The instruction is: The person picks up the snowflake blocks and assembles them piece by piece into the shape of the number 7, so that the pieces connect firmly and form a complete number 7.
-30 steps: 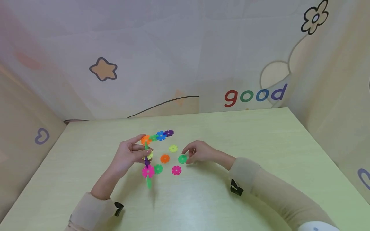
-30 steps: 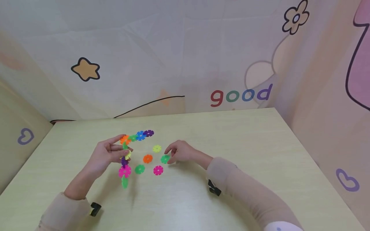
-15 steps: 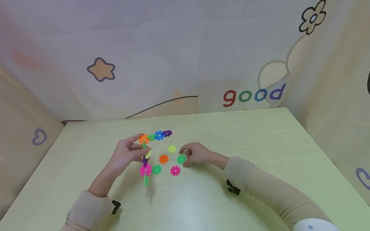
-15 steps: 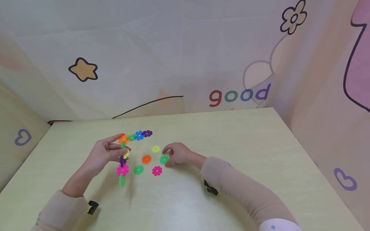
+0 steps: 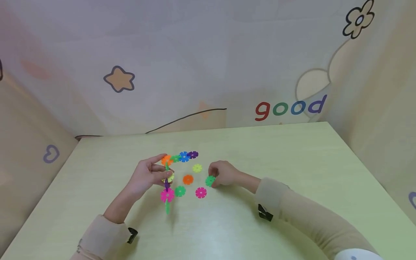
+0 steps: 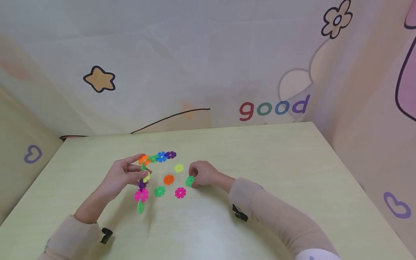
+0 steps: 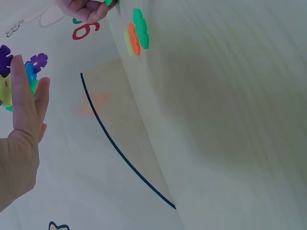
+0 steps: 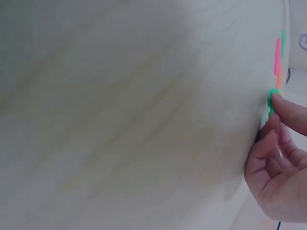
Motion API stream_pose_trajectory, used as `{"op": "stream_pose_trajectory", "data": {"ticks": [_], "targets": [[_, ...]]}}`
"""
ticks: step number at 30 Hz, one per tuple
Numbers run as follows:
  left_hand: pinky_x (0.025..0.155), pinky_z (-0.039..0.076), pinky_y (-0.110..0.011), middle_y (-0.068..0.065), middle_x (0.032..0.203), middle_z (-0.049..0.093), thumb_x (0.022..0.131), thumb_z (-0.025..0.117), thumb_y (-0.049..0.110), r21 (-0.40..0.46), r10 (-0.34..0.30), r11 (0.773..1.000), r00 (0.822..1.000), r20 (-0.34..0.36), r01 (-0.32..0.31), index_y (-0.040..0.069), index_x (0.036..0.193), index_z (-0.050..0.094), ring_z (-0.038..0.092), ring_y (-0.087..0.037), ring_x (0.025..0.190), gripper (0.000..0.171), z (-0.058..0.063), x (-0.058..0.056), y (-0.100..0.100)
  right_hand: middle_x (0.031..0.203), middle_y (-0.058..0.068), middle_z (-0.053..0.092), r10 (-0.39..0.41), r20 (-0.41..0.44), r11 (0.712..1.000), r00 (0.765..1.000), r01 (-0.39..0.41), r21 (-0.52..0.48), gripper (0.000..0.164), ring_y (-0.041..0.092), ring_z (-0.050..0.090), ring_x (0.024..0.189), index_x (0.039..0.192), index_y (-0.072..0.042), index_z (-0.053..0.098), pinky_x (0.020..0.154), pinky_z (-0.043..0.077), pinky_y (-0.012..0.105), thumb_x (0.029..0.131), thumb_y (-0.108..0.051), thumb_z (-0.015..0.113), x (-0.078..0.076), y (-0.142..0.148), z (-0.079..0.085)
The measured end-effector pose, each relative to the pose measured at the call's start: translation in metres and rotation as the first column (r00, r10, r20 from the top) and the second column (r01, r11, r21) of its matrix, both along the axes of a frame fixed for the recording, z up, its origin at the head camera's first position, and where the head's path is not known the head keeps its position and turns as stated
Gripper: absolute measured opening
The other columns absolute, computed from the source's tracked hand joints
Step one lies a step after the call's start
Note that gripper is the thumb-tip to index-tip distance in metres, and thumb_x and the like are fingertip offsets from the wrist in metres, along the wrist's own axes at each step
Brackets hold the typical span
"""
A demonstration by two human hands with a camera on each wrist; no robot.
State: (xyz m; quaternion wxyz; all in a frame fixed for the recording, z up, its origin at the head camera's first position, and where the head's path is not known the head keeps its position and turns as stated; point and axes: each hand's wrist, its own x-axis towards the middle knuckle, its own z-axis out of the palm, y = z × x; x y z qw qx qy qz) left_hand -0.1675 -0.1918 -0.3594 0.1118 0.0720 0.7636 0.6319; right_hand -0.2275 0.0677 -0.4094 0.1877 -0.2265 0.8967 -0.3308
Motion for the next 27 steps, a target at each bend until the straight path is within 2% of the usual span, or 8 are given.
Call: {"op": "stream_pose_trajectory", "data": {"ticks": [7,15,17,22,27], "targets": [[0.067,0.054,-0.037,-0.013,0.085,0.068,0.081,0.068,0.009,-0.041,-0.011,0.999,1.0,0.002,0.011,-0.001,0.14,0.03,0.067,-0.023,0.072,0.071,0.001,0.004,-0.003,0.066,0.001,0.05,0.018,0.079,0.996,0.997,-0.011,-0.088,0.013,0.014,0.045,0.063,0.081,-0.005,0.06,0.059,0.04,0.023,0.075,-0.003,0.071,0.002,0.008,0.005],[0.069,0.054,-0.039,-0.021,0.092,0.066,0.08,0.069,0.01,-0.022,-0.016,1.0,1.0,0.007,0.016,0.001,0.141,0.029,0.067,-0.026,0.075,0.073,-0.001,0.006,-0.004,0.065,0.001,0.052,-0.001,0.147,0.985,0.989,0.026,-0.168,0.012,0.013,0.046,0.057,0.083,-0.002,0.06,0.053,0.041,0.022,0.077,-0.004,0.07,0.005,0.02,0.007],[0.069,0.054,-0.039,-0.019,0.09,0.067,0.08,0.069,0.01,-0.023,-0.014,1.0,1.0,0.011,0.014,0.002,0.141,0.029,0.067,-0.026,0.075,0.073,-0.001,0.008,-0.003,0.065,0.001,0.054,-0.005,0.16,0.981,0.987,0.036,-0.192,0.012,0.014,0.048,0.056,0.084,-0.002,0.06,0.052,0.043,0.023,0.078,-0.005,0.07,0.006,0.023,0.008],[0.068,0.054,-0.038,-0.022,0.094,0.065,0.08,0.069,0.009,-0.019,-0.008,1.0,1.0,0.015,0.008,0.003,0.14,0.031,0.067,-0.025,0.077,0.072,-0.001,0.012,-0.003,0.065,0.003,0.058,0.0,0.182,0.963,0.983,0.049,-0.266,0.013,0.015,0.052,0.055,0.086,0.0,0.059,0.054,0.047,0.029,0.079,-0.005,0.068,0.01,0.03,0.015],[0.067,0.054,-0.038,-0.026,0.099,0.063,0.081,0.067,0.006,-0.002,-0.013,1.0,1.0,0.017,0.013,0.003,0.141,0.03,0.067,-0.023,0.081,0.07,-0.002,0.017,-0.003,0.066,0.003,0.059,-0.009,0.183,0.954,0.983,0.064,-0.293,0.014,0.017,0.056,0.058,0.088,0.0,0.059,0.056,0.049,0.03,0.08,-0.006,0.068,0.013,0.036,0.022]]}}
